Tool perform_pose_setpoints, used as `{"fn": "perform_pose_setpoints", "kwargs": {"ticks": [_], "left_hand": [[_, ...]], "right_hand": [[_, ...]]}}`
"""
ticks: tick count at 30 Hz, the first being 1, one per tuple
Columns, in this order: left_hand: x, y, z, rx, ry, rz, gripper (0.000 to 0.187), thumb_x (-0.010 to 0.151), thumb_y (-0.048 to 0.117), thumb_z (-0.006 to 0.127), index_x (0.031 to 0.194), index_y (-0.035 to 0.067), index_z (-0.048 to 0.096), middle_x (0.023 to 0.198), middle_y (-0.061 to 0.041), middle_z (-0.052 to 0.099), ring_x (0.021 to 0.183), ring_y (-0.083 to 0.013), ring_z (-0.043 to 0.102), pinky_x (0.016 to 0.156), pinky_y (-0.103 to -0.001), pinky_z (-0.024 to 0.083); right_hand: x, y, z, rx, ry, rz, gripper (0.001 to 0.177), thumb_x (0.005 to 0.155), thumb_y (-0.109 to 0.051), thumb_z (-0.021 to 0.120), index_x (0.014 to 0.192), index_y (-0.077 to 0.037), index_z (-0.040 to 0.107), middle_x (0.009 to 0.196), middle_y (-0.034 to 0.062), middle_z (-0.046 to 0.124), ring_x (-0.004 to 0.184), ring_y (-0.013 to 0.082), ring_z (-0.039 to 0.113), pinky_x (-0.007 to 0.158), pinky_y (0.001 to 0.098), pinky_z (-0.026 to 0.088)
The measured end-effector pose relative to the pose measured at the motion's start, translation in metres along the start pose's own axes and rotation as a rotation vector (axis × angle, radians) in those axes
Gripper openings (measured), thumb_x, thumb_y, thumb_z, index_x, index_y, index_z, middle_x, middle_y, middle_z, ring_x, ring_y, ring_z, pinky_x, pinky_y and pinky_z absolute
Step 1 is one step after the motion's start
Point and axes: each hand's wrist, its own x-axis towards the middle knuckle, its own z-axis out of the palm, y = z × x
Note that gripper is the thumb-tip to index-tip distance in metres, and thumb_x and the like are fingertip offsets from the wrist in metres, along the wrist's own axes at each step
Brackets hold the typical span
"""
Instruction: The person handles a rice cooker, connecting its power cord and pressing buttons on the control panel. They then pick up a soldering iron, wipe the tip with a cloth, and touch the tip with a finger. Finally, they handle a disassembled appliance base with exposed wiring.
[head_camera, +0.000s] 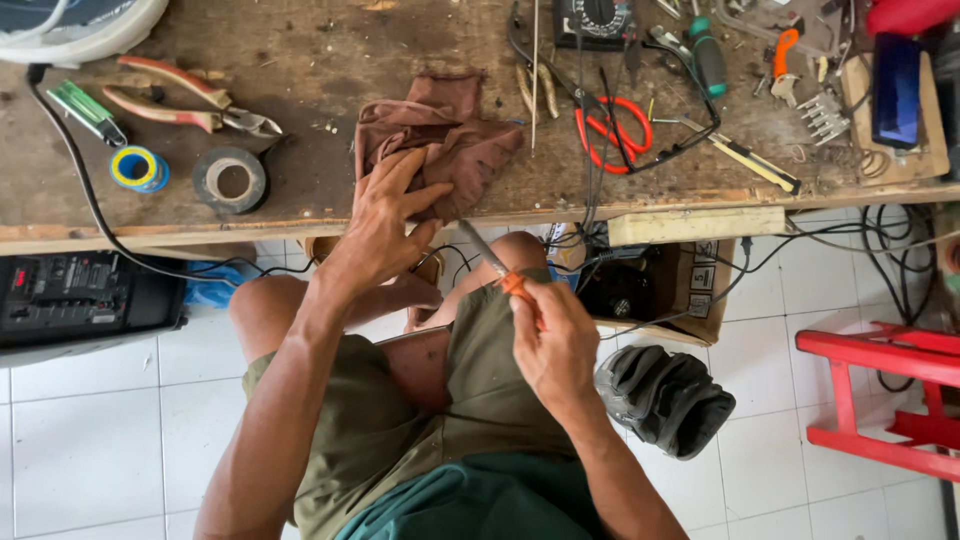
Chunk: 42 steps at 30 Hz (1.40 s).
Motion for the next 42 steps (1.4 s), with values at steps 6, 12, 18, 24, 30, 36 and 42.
{"fn": "perform_pose_setpoints", "kwargs": {"ticks": [6, 12, 18, 24, 30, 36, 42], "left_hand": [[-0.004, -0.008, 0.004, 0.008, 0.013, -0.005, 0.045, 0.088, 0.022, 0.085, 0.133, 0.02, 0.081, 0.165, -0.016, 0.055, 0.159, -0.0378, 0.043, 0.12, -0.056, 0.037], [-0.001, -0.011, 0.006, 0.019, 0.019, 0.019, 0.047, 0.088, 0.024, 0.086, 0.134, 0.018, 0.081, 0.165, -0.018, 0.056, 0.159, -0.0383, 0.043, 0.119, -0.056, 0.036], [0.0, -0.014, 0.005, 0.005, 0.028, 0.011, 0.048, 0.088, 0.022, 0.086, 0.135, 0.017, 0.081, 0.165, -0.02, 0.056, 0.159, -0.0402, 0.044, 0.119, -0.057, 0.036], [-0.004, -0.008, 0.006, -0.015, -0.004, -0.04, 0.047, 0.088, 0.023, 0.086, 0.134, 0.019, 0.081, 0.168, -0.014, 0.055, 0.161, -0.035, 0.042, 0.121, -0.053, 0.034], [-0.006, -0.013, 0.006, 0.004, -0.009, -0.028, 0.049, 0.087, 0.023, 0.085, 0.135, 0.02, 0.081, 0.167, -0.016, 0.055, 0.162, -0.0349, 0.041, 0.121, -0.053, 0.035], [-0.003, -0.013, 0.005, -0.005, -0.017, -0.006, 0.05, 0.087, 0.023, 0.085, 0.136, 0.018, 0.08, 0.167, -0.018, 0.054, 0.161, -0.0374, 0.041, 0.121, -0.055, 0.035], [-0.004, -0.02, 0.01, 0.007, 0.044, -0.01, 0.049, 0.085, 0.021, 0.087, 0.133, 0.02, 0.082, 0.167, -0.015, 0.057, 0.16, -0.0354, 0.045, 0.12, -0.053, 0.037]], "right_hand": [[-0.001, 0.004, -0.002, 0.025, -0.051, 0.054, 0.012, 0.104, -0.017, 0.076, 0.113, -0.01, 0.081, 0.09, 0.0112, 0.073, 0.084, 0.0351, 0.078, 0.072, 0.0432, 0.063], [0.009, 0.001, -0.002, 0.262, -0.125, 0.192, 0.014, 0.107, -0.017, 0.073, 0.108, -0.007, 0.083, 0.086, 0.0151, 0.077, 0.086, 0.0394, 0.08, 0.068, 0.0448, 0.063], [-0.004, 0.016, 0.008, 0.227, -0.167, 0.248, 0.018, 0.107, -0.026, 0.071, 0.105, -0.013, 0.084, 0.078, 0.0062, 0.079, 0.079, 0.0291, 0.082, 0.067, 0.0416, 0.065], [0.004, 0.004, -0.002, 0.077, -0.06, 0.113, 0.014, 0.106, -0.02, 0.075, 0.113, -0.008, 0.079, 0.089, 0.0113, 0.076, 0.085, 0.0339, 0.079, 0.074, 0.0405, 0.063], [-0.015, 0.018, 0.011, -0.148, 0.008, -0.072, 0.012, 0.099, -0.017, 0.082, 0.104, -0.01, 0.074, 0.093, 0.0078, 0.068, 0.087, 0.0304, 0.075, 0.076, 0.0396, 0.062], [-0.006, 0.012, 0.008, -0.245, 0.099, -0.08, 0.012, 0.103, -0.024, 0.08, 0.106, -0.014, 0.075, 0.102, 0.0031, 0.067, 0.092, 0.0249, 0.073, 0.079, 0.0342, 0.061], [-0.009, 0.013, -0.002, -0.188, 0.053, -0.102, 0.012, 0.096, -0.016, 0.084, 0.101, -0.013, 0.074, 0.096, 0.0055, 0.065, 0.087, 0.029, 0.072, 0.077, 0.0371, 0.061]]}}
